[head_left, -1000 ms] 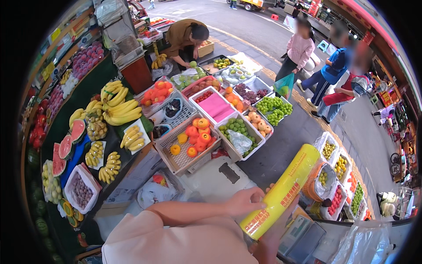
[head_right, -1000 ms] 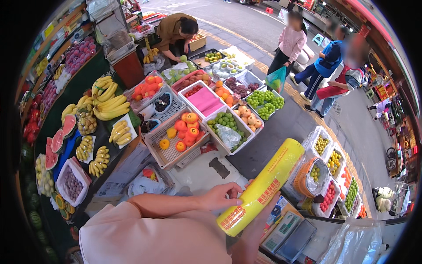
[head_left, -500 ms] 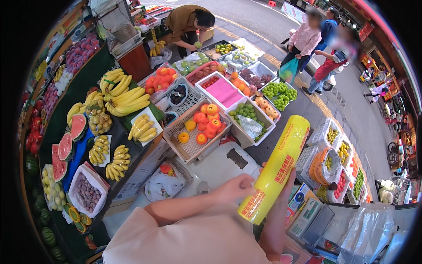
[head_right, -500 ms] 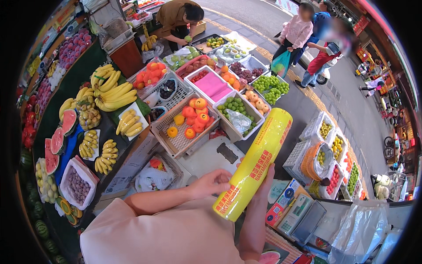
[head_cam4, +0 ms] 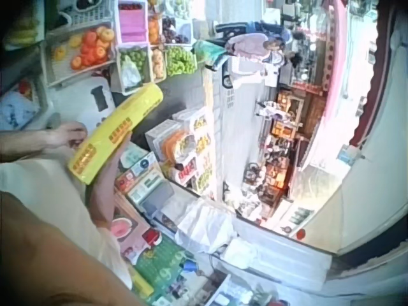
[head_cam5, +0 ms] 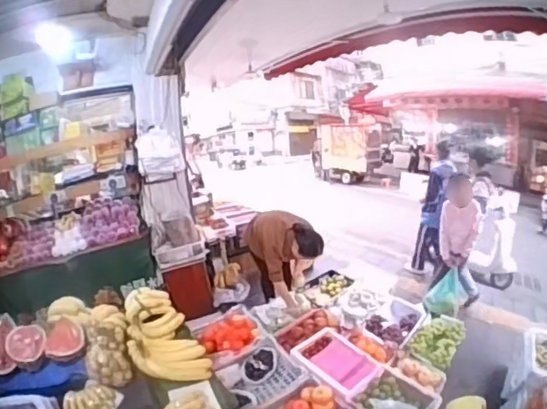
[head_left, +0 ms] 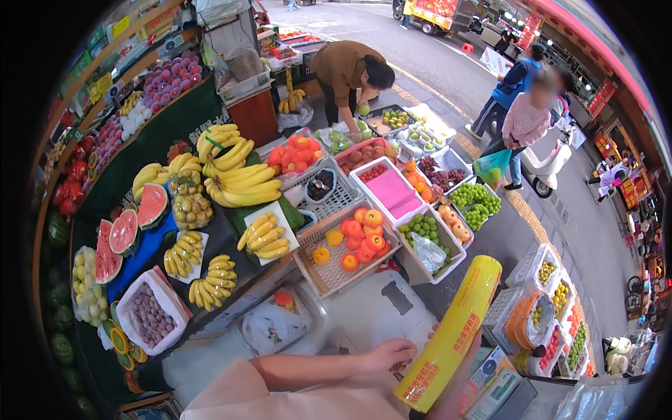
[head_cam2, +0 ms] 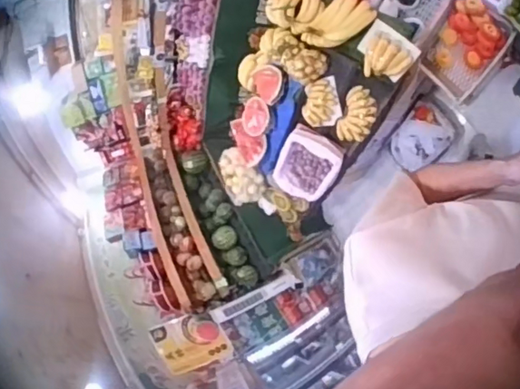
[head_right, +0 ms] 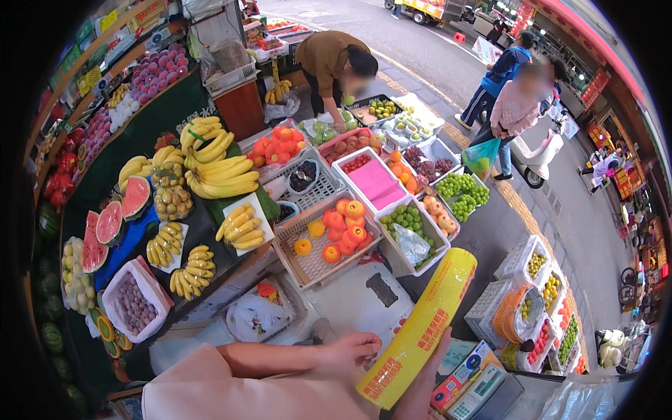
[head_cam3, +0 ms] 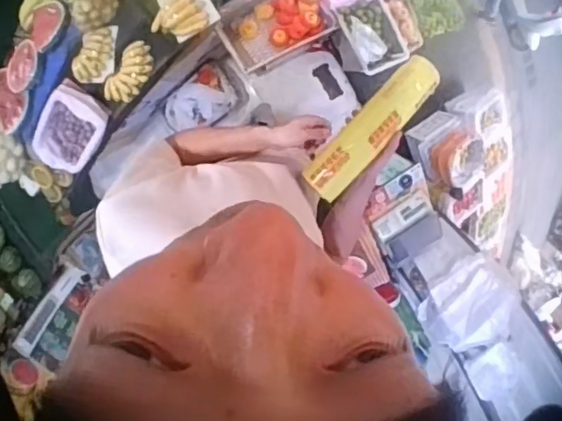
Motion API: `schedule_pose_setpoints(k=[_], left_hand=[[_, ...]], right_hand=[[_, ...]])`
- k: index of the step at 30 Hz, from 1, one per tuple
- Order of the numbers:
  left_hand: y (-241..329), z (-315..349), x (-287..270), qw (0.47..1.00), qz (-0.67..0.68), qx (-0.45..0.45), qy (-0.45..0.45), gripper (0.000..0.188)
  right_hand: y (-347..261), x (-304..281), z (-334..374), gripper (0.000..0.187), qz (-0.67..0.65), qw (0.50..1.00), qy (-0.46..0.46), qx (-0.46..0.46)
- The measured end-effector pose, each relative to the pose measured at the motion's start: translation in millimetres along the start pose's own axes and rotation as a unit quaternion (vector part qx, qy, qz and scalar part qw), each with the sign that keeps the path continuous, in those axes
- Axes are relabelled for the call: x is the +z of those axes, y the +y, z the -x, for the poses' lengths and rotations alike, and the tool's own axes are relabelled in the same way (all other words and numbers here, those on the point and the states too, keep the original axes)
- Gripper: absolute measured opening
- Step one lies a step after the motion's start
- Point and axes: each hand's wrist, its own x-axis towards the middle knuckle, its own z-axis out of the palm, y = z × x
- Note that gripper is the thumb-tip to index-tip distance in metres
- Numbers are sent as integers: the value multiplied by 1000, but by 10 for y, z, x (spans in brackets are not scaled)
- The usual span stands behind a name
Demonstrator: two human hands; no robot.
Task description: The person selects green fruits from a display, places them into a plastic bag, weighs the bag on a scale, and then wraps a sliced watermelon half in plastic wrap. The person hands the bag of fruit to a customer and holds the wrapped watermelon.
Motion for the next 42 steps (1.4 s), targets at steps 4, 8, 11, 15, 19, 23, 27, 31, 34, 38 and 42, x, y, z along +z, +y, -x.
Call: schedule_pose_setpoints(k=[4, 8, 11, 15, 19, 23, 27, 31, 34, 38, 42], left_hand=[[214, 75, -4, 987, 160, 26, -5, 20], [173, -73, 131, 998, -53, 7, 28, 21], [80, -213, 388, 983, -156, -99, -16, 25], [-252, -649, 639, 979, -137, -142, -55, 24], [-475, -1190, 1241, 979, -115, -162, -46, 18], [-734, -1652, 1788, 971, -158, -173, -50, 9], [-705, -2014, 2319, 977, -99, -181, -48, 16], [-866, -2411, 2427, 960, -234, -153, -18, 19], [-1018, -2669, 2080, 932, -326, -154, 32, 18], [-1068, -2884, 1437, 899, -383, -173, 123, 17], [-998, -3122, 752, 861, -420, -184, 218, 14]], right_hand=[[-7, -229, 80, 79, -25, 1000, -1, 15], [-64, -377, 183, 76, -57, 998, 37, 12], [-184, -257, 297, 72, -76, 993, 86, -9], [-401, -789, 357, 73, -127, 991, 30, -30], [-739, -1452, 571, 70, -181, 978, 54, -92], [-1093, -2230, 834, 63, -204, 961, 53, -178], [-1490, -3137, 1252, 59, -231, 920, 233, -216], [-1924, -4129, 1941, 48, 153, 776, 432, -433], [-2061, -4787, 2099, 71, 252, 611, 637, -396], [-1915, -5349, 1919, 74, 271, 457, 757, -380], [-1676, -5811, 1993, 65, 261, 431, 785, -360]])
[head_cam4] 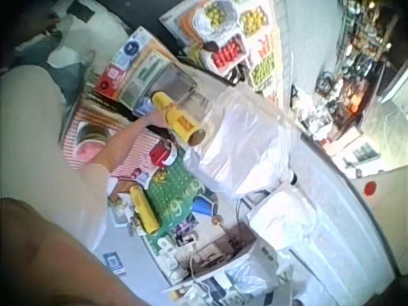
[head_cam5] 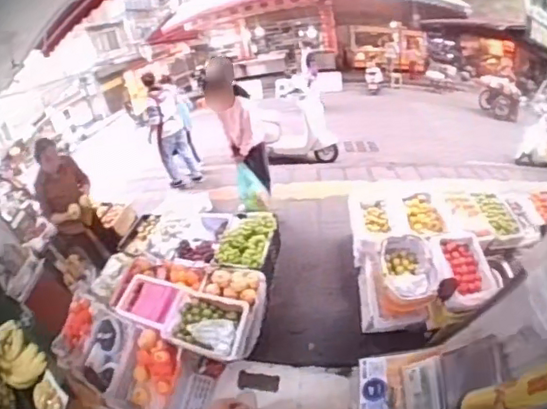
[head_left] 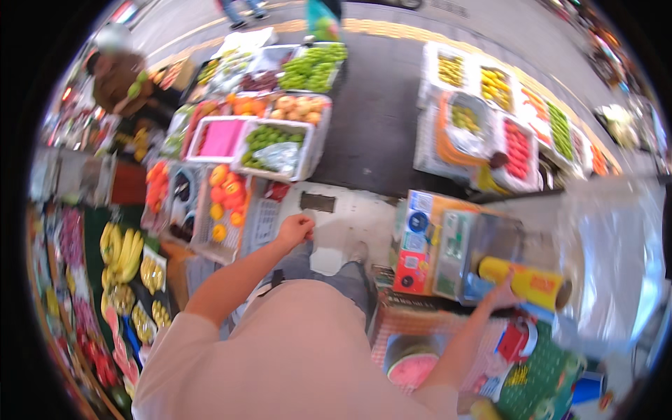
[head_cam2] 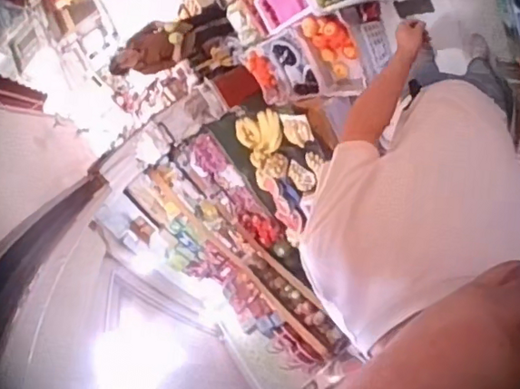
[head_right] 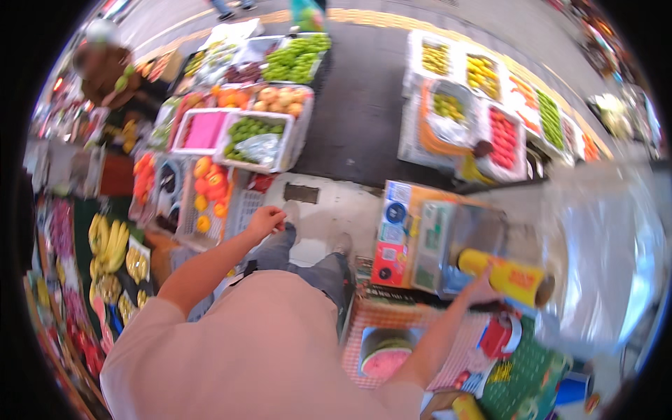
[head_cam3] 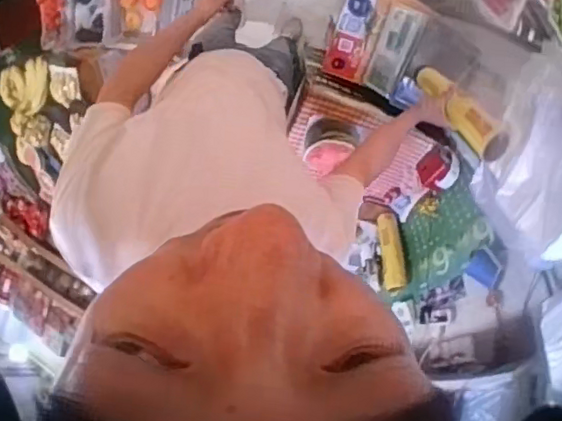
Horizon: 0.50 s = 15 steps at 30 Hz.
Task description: The person selects green fruits from a display, places them into a plastic bag, weighs the bag on a scale, and then wraps a sliced watermelon half in plastic wrap. The person hands the bag of fruit to a customer and holds the wrapped watermelon.
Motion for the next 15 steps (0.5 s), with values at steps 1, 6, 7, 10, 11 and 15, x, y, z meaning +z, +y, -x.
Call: schedule_pose_setpoints(k=[1, 6, 7, 10, 11, 15], left_hand=[[-130, -192, -137, 1000, -15, 1, 16, 15], [-609, -1063, -785, 991, -30, -20, 127, 17], [-631, -1222, -899, 990, -22, -28, 138, 17], [-899, -1865, -1273, 984, -17, -49, 171, 19], [-1001, -2127, -1369, 984, -19, -55, 171, 20], [-1445, -3281, -1734, 955, -69, -66, 280, 26]], right_hand=[[-95, 11, 81, 71, -43, 998, -13, 39], [-101, 108, 210, 70, -15, 999, 50, -2], [232, 72, 91, 70, 14, 998, 58, -21], [-455, 150, 447, 68, 45, 998, 37, 9], [-248, 74, 408, 67, 41, 999, 28, -21], [94, -230, 627, 65, 114, 992, -22, -55]])
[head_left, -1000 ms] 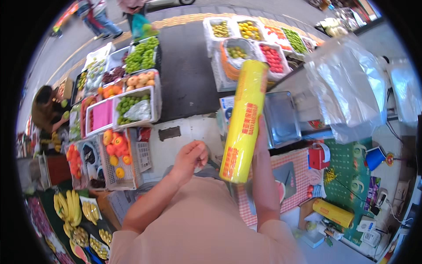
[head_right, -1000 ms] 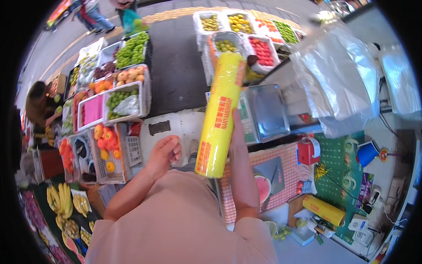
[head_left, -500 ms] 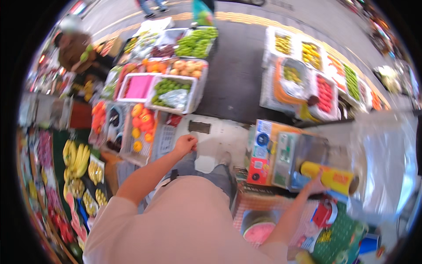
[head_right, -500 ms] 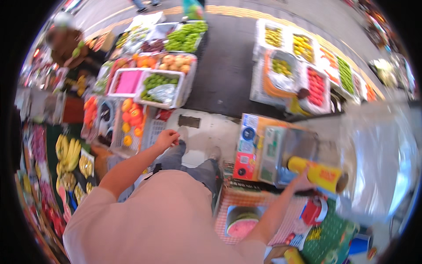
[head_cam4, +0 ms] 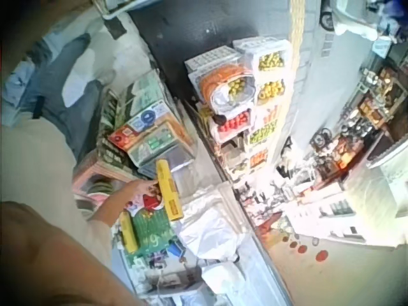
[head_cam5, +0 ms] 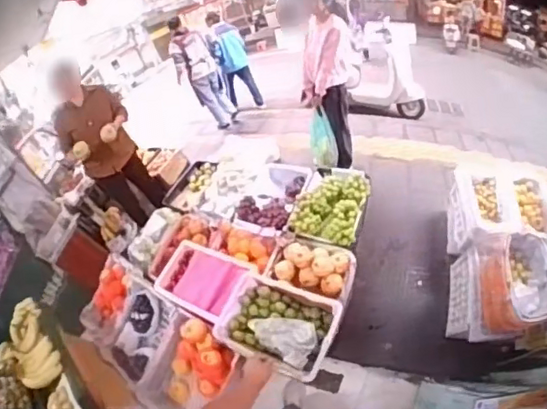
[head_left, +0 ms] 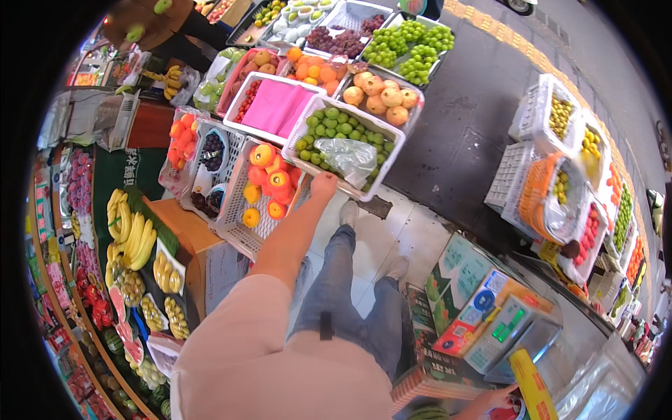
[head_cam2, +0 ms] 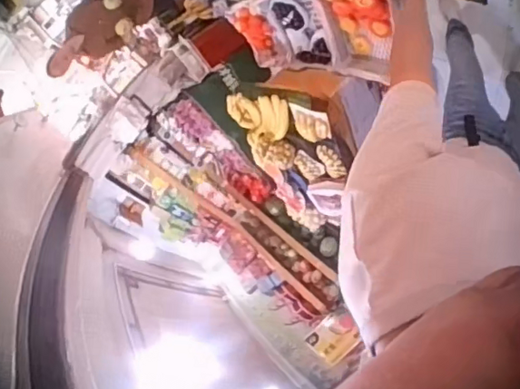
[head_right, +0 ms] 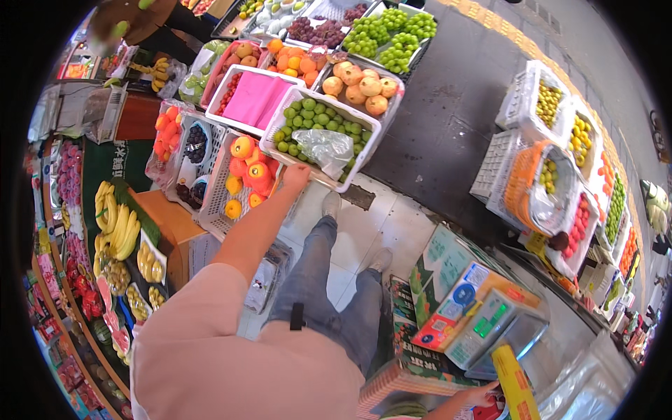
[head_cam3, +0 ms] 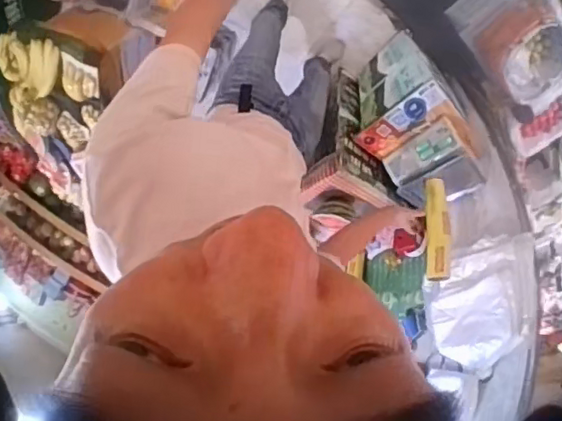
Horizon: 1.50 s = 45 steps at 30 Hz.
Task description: The person selects green fruits from a display, places them into a plastic bag, weighs the bag on a scale, and then wraps a sliced watermelon half in plastic wrap. The person hands the bag of fruit to a customer and holds the wrapped watermelon.
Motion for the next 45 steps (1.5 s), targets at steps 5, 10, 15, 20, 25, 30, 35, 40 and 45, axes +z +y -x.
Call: schedule_pose_setpoints(k=[5, 10, 15, 20, 25, 30, 35, 40, 45], left_hand=[[24, -1150, 587, 954, 206, -202, 75, 27], [-98, -1536, 599, 845, 353, -397, -64, 13], [630, -963, -293, 901, 372, -192, -114, 19], [1187, -240, -1595, 902, 402, 3, -160, 18], [1601, 24, -2712, 900, 426, -7, -91, 19], [1003, -174, -3740, 972, 136, 95, 165, 15], [236, -950, -4555, 663, 683, -167, 258, 14], [978, -1018, -4853, 863, 356, 128, 336, 22], [1614, -791, -5231, 921, -46, 283, 263, 20]], right_hand=[[-874, 19, 1260, 61, 79, 990, -47, 108], [-1420, 817, 2121, 58, -32, 959, -234, 158], [-3369, 1951, 3591, 44, -42, 823, -554, 118], [-4977, 2725, 4844, 33, -168, 708, -638, -251], [-5906, 2976, 5347, 21, -216, 550, -806, -32], [-6691, 3308, 5517, 15, -298, 407, -816, 280], [-7265, 3866, 5738, 16, -314, 334, -846, 271], [-7975, 2949, 6159, 49, -411, 596, -415, -551], [-8326, 3309, 6665, 42, -287, 514, -659, -469]])
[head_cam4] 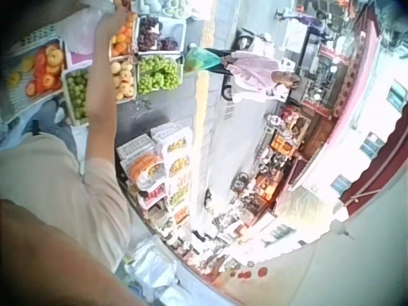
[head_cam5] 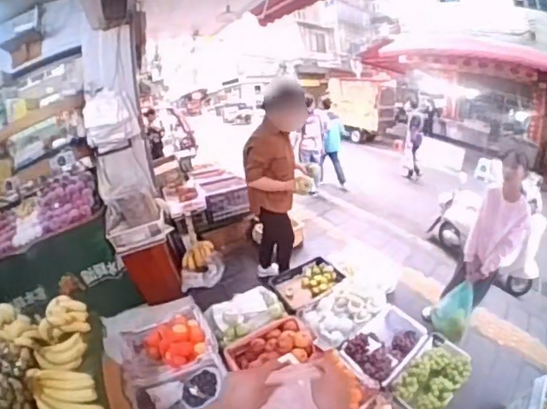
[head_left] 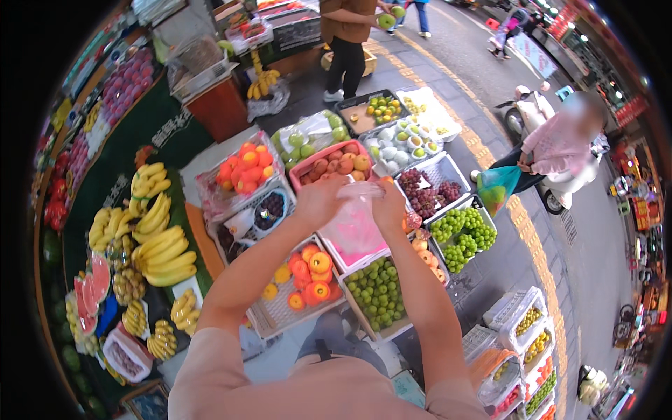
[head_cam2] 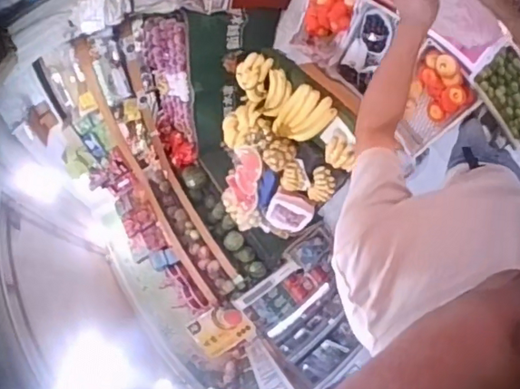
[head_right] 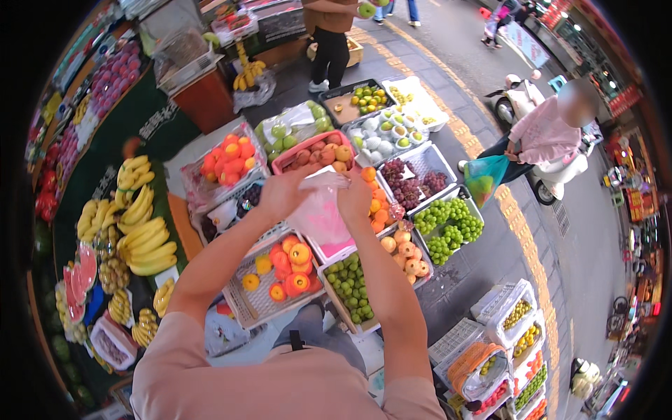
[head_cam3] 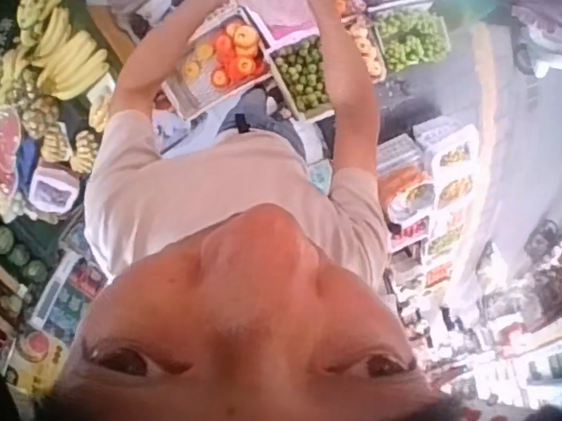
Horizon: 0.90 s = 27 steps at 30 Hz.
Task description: The person selects green fruits from a display, places them into a plastic bag, weighs the bag on a scale, and then wraps a sliced watermelon half in plastic wrap. The person hands the bag of fruit to a customer and holds the wrapped watermelon.
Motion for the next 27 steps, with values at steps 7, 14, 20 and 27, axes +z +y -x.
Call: schedule_pose_setpoints(k=[7, 14, 20, 27], left_hand=[[-497, -535, -565, 989, -64, -75, 112, 25], [-126, -461, -47, 972, 95, 83, 198, 24], [-171, 216, 1223, 854, 448, -227, -136, 21], [276, 259, 1558, 376, 752, -511, -182, 25]], right_hand=[[-823, -1164, -545, 35, -82, 963, 257, -4], [-64, -1628, -194, 30, 212, 935, 153, -240], [1177, -1697, 826, 16, 3, 949, 145, 280], [1330, -2217, 1609, 11, -638, 604, 122, 462]])
